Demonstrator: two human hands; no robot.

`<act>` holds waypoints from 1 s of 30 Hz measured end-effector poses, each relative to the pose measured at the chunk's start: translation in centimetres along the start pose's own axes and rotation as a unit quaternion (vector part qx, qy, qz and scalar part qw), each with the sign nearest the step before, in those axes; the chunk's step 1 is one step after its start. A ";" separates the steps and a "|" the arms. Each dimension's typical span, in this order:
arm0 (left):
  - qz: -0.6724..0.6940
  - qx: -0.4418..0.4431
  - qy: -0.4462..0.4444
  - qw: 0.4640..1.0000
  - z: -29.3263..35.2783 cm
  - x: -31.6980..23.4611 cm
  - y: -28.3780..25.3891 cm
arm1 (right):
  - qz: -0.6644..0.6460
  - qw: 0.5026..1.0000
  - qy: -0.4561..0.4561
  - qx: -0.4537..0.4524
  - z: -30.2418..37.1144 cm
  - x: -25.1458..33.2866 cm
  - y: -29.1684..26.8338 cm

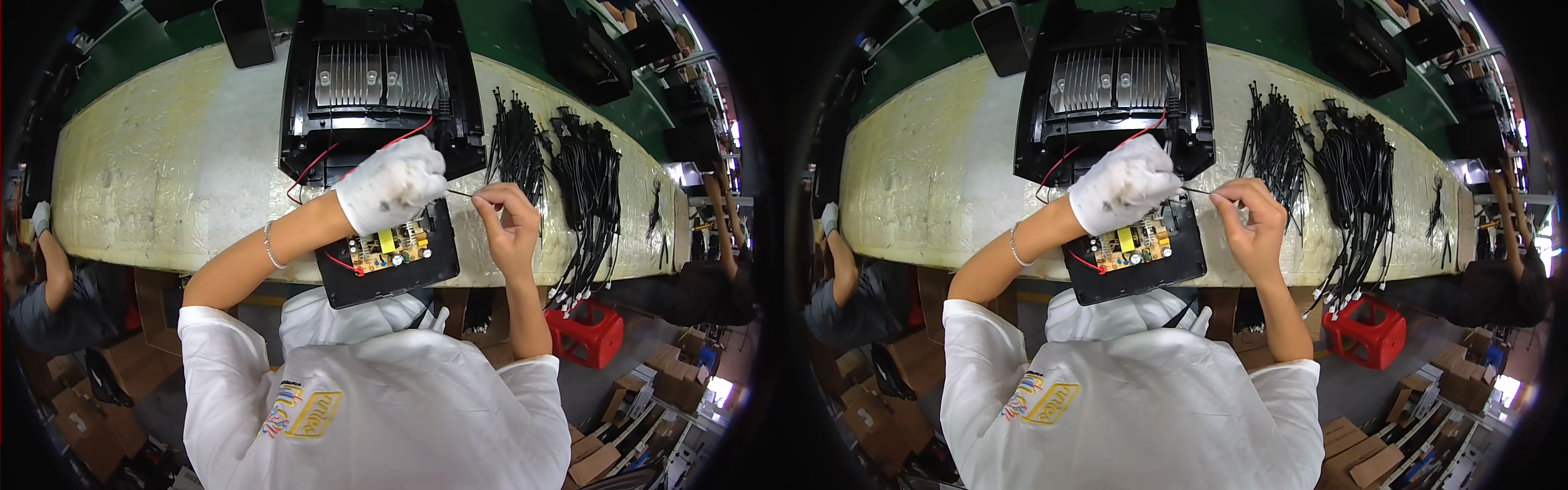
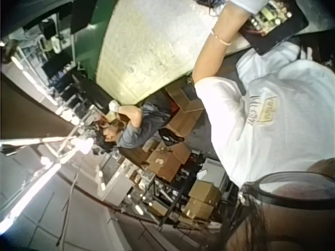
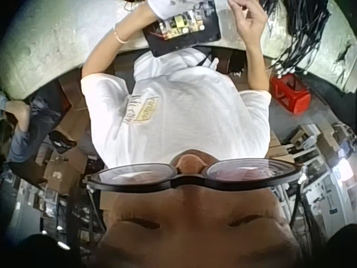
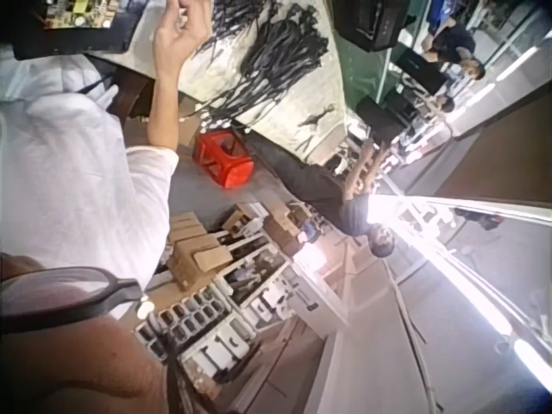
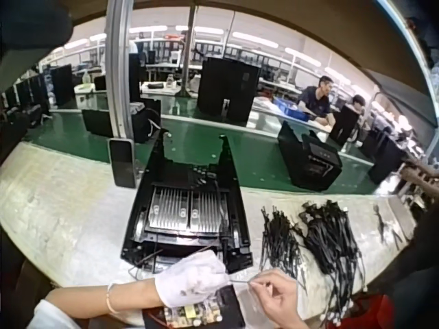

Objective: Assemble electronic circuit boards into plastic enclosures by manually connecting internal wiring harnesses.

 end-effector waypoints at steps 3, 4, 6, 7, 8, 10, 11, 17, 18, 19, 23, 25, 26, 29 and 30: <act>0.021 -0.026 -0.101 0.994 1.3 1.3 0.0 | 0.002 0.999 0.035 0.013 0.1 -2.8 -0.4; 0.020 -0.027 -0.102 0.994 1.3 0.7 0.2 | 0.015 0.999 0.046 0.023 0.0 -3.3 -0.4; 0.198 -0.107 -0.404 0.886 3.7 2.6 1.4 | -0.001 0.996 0.060 0.060 -0.3 -2.7 0.5; 0.188 -0.097 -0.415 0.885 4.4 3.2 2.4 | -0.016 0.992 0.075 0.098 -0.4 -2.4 1.2; 0.187 -0.098 -0.414 0.885 4.0 3.4 2.5 | -0.016 0.992 0.073 0.099 -0.8 -2.0 1.3; 0.218 -0.110 -0.491 0.837 4.3 4.3 3.1 | 0.059 0.980 0.035 0.189 -1.2 -0.9 2.9; 0.201 -0.106 -0.481 0.847 4.0 4.4 3.0 | 0.123 0.975 0.000 0.184 -1.7 0.5 3.3; 0.183 -0.118 -0.473 0.853 3.7 4.6 3.0 | 0.323 0.868 -0.338 0.171 -1.7 3.2 3.6; 0.192 -0.109 -0.480 0.849 3.8 4.7 3.1 | 0.324 0.867 -0.338 0.169 -1.7 3.1 3.6; 0.191 -0.109 -0.479 0.850 3.9 4.6 2.9 | 0.332 0.857 -0.356 0.168 -1.5 3.2 3.7; 0.142 -0.147 -0.406 0.891 4.6 1.3 1.0 | 0.377 0.846 -0.340 0.163 -1.2 4.1 3.2; 0.045 -0.141 -0.264 0.953 5.2 -4.1 -2.3 | 0.406 0.850 -0.299 0.155 -0.6 5.2 2.6; -0.022 -0.093 -0.204 0.974 5.8 -7.0 -3.8 | 0.402 0.860 -0.297 0.097 -0.3 6.8 1.6; -0.092 0.026 -0.116 0.989 10.6 -11.5 -2.4 | 0.355 0.868 -0.342 0.056 0.2 11.2 2.0; -0.128 0.074 -0.108 0.983 12.1 -11.6 -0.6 | 0.315 0.867 -0.381 0.067 0.9 12.6 2.9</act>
Point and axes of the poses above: each hand's wrist, its own z-axis away from the middle knuckle, its own y-axis out of the palm, x = y × z, the point moved 8 cm from there along -z, towards the middle knuckle, and after that the axes turned 11 degrees about y, right-handed, at the moved point
